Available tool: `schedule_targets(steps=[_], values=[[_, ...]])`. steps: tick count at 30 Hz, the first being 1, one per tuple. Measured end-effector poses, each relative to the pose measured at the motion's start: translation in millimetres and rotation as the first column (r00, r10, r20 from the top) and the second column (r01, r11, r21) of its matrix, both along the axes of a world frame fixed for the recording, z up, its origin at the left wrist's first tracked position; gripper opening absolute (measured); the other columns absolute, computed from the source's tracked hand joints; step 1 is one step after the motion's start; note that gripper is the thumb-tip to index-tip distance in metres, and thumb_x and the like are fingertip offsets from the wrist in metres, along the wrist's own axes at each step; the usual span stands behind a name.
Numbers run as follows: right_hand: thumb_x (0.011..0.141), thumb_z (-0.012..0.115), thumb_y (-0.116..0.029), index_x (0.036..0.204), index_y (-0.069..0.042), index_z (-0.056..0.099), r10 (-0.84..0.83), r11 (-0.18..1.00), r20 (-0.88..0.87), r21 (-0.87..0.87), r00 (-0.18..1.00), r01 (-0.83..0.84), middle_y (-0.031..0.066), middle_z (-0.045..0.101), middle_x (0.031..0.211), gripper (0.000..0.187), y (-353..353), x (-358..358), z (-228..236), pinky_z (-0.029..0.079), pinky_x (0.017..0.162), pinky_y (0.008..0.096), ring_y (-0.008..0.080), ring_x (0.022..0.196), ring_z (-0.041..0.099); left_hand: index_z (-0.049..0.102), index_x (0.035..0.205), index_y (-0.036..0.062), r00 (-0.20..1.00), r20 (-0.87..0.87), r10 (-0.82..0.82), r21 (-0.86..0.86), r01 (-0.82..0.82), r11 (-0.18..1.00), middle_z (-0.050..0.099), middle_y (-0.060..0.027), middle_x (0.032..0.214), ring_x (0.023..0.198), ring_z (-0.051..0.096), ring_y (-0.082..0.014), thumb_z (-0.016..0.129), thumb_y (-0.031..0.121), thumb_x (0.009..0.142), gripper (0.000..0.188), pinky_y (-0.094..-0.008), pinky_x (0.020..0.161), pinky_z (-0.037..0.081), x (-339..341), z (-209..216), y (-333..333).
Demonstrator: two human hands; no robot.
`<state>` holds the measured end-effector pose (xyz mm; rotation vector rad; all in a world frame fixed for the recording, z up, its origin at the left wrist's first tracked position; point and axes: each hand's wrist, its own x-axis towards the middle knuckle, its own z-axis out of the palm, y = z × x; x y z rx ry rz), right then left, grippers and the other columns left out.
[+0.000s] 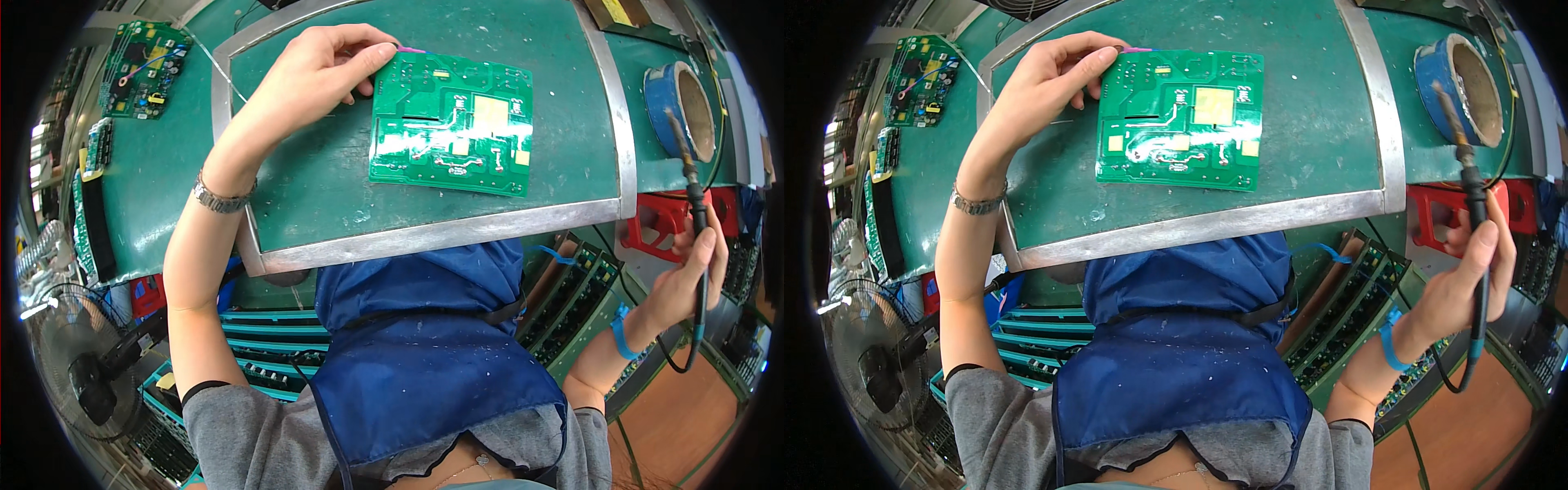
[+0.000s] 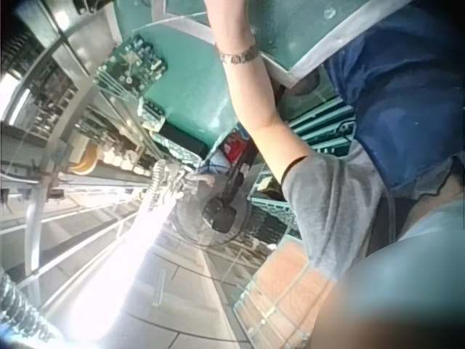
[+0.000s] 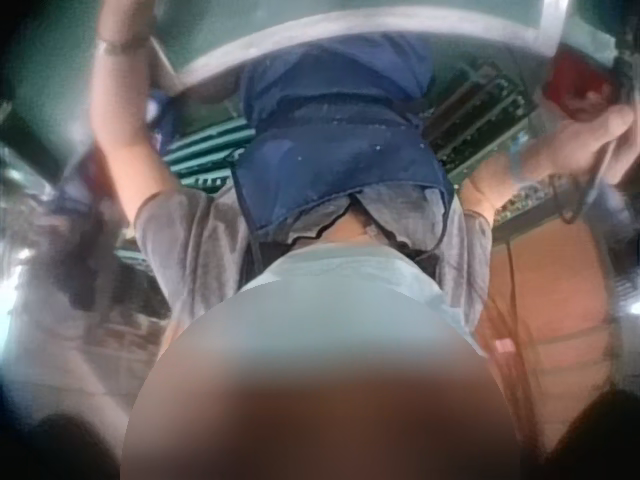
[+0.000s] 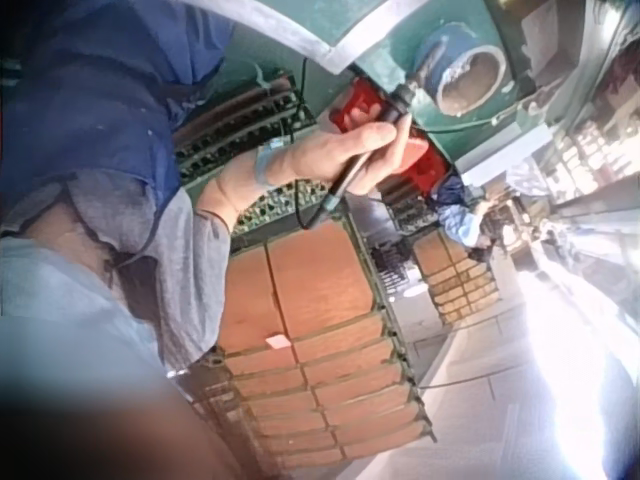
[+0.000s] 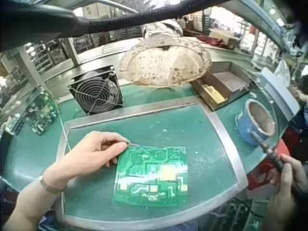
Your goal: The person solders components and wires onto printed circuit boards using a soldering iron and solder wire.
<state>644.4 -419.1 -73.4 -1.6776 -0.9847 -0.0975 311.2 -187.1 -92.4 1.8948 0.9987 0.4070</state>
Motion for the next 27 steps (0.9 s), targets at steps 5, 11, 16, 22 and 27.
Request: schedule_targets(steps=[5,11,16,22,27], values=[[0.097,0.055,-0.018,0.112,0.008,0.064,0.081,0.995,-0.148,0.078,0.986,-0.070,0.0129,0.067,0.086,0.031,13.4,-26.7,-11.6,0.040,0.054,0.0191,0.0074,0.062,0.055,0.067,0.111,0.0030,1.000,0.023,-0.007,-0.103,0.009,0.995,0.058,0.0042,0.079,0.069,0.049,-0.0021,0.059,0.030,0.097,0.032,-0.0168,0.059,0.040,-0.6,-3.0,9.3],[0.095,0.053,-0.018,0.112,0.007,0.062,0.212,0.975,-0.360,0.138,0.909,-0.173,0.0105,0.065,0.081,0.031,30.8,-49.0,-22.6,0.037,0.051,0.0191,0.0077,0.057,0.050,0.068,0.104,0.0015,0.972,0.190,0.140,-0.273,-0.085,0.958,0.061,0.0042,0.076,0.066,0.053,-0.0017,0.065,0.025,0.093,0.026,-0.0168,0.058,0.040,-14.1,27.3,-12.5],[0.097,0.054,-0.022,0.111,0.007,0.062,0.311,0.949,-0.473,0.199,0.824,-0.244,0.0110,0.064,0.078,0.033,47.9,-63.2,-38.1,0.038,0.050,0.0188,0.0070,0.056,0.050,0.069,0.099,0.0002,0.936,0.203,0.289,-0.138,-0.265,0.954,0.065,0.0018,0.077,0.064,0.059,-0.0037,0.068,0.020,0.091,0.021,-0.0171,0.055,0.044,-56.4,104.9,-38.2],[0.099,0.051,-0.023,0.112,0.005,0.061,0.324,0.944,-0.511,0.231,0.796,-0.236,0.0055,0.063,0.078,0.032,57.2,-69.7,-47.2,0.034,0.049,0.0147,0.0042,0.061,0.053,0.066,0.106,0.0001,0.834,0.403,0.376,-0.069,-0.383,0.921,0.067,0.0020,0.086,0.076,0.061,-0.0022,0.063,0.020,0.094,0.023,-0.0139,0.066,0.049,-116.1,186.1,23.8],[0.098,0.051,-0.022,0.110,0.004,0.062,0.341,0.937,-0.527,0.260,0.778,-0.234,0.0071,0.063,0.080,0.030,62.1,-66.9,-50.0,0.036,0.049,0.0161,0.0049,0.058,0.052,0.063,0.106,-0.0038,0.666,0.519,0.536,-0.230,-0.495,0.838,0.066,-0.0082,0.098,0.086,0.063,-0.0122,0.064,0.010,0.092,0.020,-0.0196,0.077,0.055,-127.9,173.1,157.8]])
